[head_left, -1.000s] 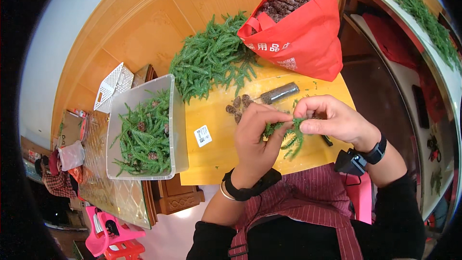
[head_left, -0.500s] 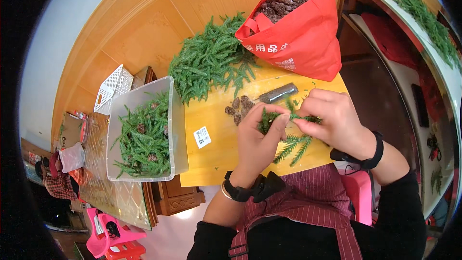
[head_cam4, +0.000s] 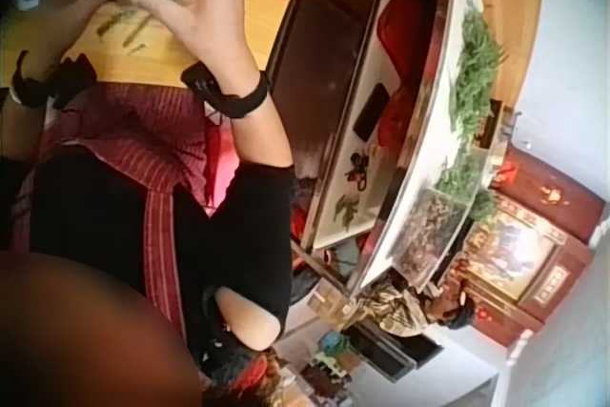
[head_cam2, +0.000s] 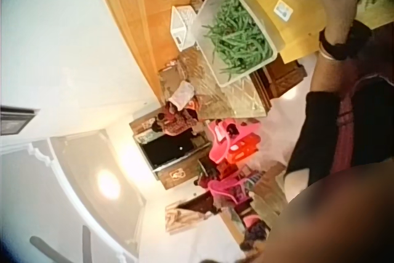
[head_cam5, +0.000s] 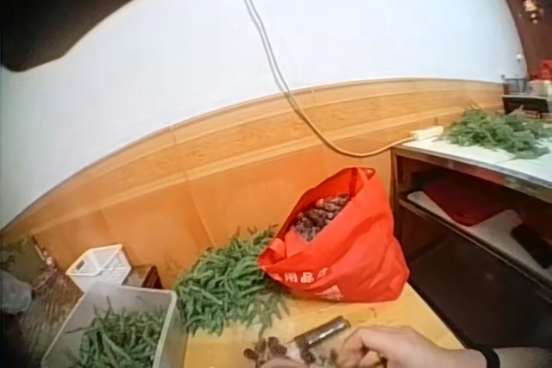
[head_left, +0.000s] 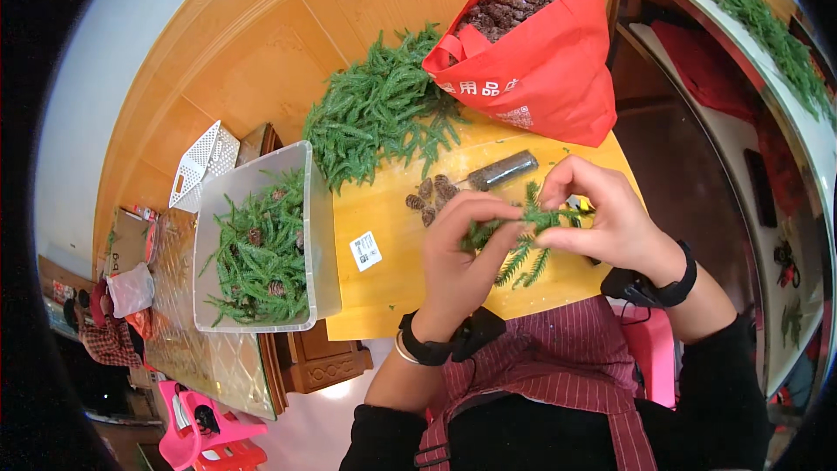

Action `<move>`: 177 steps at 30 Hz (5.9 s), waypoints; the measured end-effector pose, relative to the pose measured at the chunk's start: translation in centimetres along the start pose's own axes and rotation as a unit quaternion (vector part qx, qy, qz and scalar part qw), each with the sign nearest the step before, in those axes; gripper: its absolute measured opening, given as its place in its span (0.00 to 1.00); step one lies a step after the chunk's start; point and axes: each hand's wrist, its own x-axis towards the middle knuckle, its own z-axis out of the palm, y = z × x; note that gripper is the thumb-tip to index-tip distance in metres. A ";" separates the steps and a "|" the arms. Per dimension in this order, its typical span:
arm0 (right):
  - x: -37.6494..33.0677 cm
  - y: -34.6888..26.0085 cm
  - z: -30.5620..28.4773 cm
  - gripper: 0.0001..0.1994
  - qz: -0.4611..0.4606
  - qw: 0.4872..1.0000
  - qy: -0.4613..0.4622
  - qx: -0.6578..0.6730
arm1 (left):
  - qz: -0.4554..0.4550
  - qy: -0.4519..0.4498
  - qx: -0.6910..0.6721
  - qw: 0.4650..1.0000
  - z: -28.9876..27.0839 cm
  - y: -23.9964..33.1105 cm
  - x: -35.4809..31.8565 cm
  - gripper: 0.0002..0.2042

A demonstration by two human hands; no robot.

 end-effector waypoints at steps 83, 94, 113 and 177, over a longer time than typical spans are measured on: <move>-2.7 0.3 -1.1 0.10 -0.322 0.854 0.191 -0.361 | -0.279 -0.186 -0.262 0.905 1.2 1.2 1.2 0.09; -3.2 1.2 -0.6 0.11 -0.309 0.843 0.203 -0.392 | -0.293 -0.141 -0.314 0.892 2.0 -0.1 0.7 0.07; -5.1 4.4 0.5 0.13 0.037 0.960 0.176 -0.213 | -0.248 -0.034 -0.184 0.951 2.0 -1.6 -0.4 0.10; -7.9 1.0 -2.9 0.05 0.294 0.916 -0.167 0.215 | -0.034 -0.017 0.161 0.986 0.1 0.6 0.3 0.09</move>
